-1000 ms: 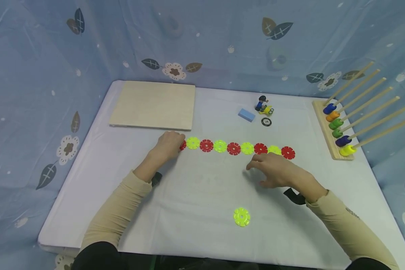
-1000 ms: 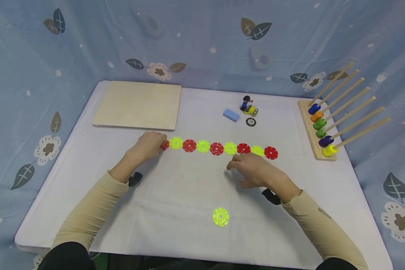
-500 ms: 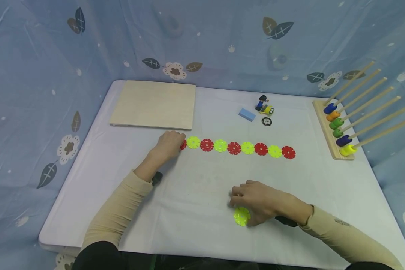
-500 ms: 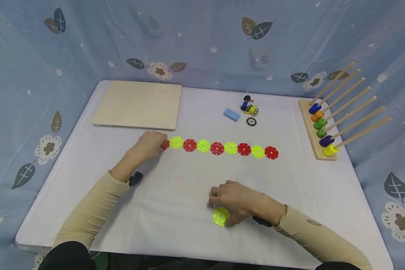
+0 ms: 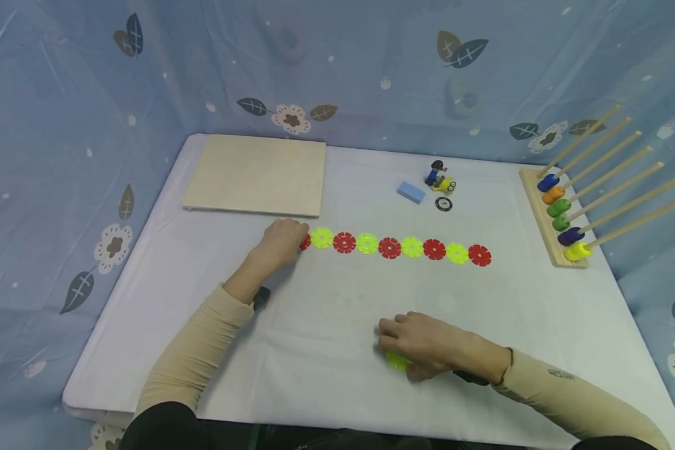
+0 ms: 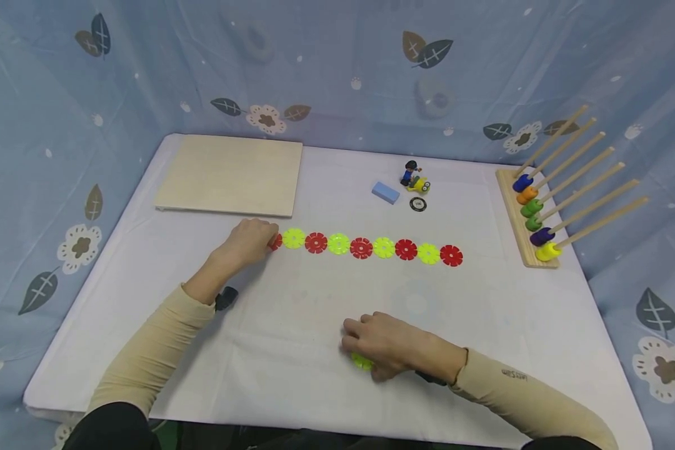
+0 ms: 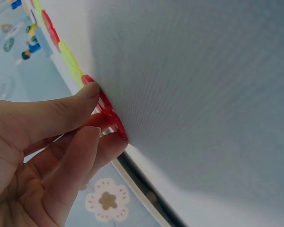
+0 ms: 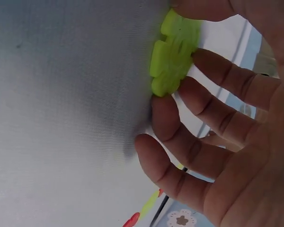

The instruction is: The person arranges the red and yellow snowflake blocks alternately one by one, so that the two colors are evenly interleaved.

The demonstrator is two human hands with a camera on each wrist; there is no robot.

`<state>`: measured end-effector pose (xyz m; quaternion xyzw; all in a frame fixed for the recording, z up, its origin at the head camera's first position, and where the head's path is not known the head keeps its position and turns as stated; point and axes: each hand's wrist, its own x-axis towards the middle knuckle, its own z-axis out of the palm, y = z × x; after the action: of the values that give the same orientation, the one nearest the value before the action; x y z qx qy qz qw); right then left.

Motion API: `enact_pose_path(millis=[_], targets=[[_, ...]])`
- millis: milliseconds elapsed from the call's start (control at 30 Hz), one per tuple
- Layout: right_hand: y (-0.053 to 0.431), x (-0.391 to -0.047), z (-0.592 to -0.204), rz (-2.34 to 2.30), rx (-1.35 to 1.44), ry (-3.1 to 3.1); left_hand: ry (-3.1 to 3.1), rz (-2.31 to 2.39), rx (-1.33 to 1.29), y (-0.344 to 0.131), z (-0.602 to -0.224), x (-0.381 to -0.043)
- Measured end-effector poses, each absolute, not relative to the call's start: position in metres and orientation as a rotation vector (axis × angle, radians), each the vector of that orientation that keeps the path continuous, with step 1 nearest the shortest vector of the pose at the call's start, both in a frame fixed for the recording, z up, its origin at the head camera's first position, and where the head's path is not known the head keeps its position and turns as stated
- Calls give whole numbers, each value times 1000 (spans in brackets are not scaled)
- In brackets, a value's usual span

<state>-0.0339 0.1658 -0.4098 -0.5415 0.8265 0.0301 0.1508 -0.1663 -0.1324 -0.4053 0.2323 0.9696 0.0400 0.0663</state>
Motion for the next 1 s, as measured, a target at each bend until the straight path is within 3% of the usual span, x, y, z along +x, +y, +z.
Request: enact_pose_path(millis=[533, 1000], targets=[[189, -72, -407, -18, -1256, 2539, 2920, 117, 698, -132, -406, -166], [284, -143, -388, -201, -596, 2760, 2908, 103, 686, -132, -406, -167]])
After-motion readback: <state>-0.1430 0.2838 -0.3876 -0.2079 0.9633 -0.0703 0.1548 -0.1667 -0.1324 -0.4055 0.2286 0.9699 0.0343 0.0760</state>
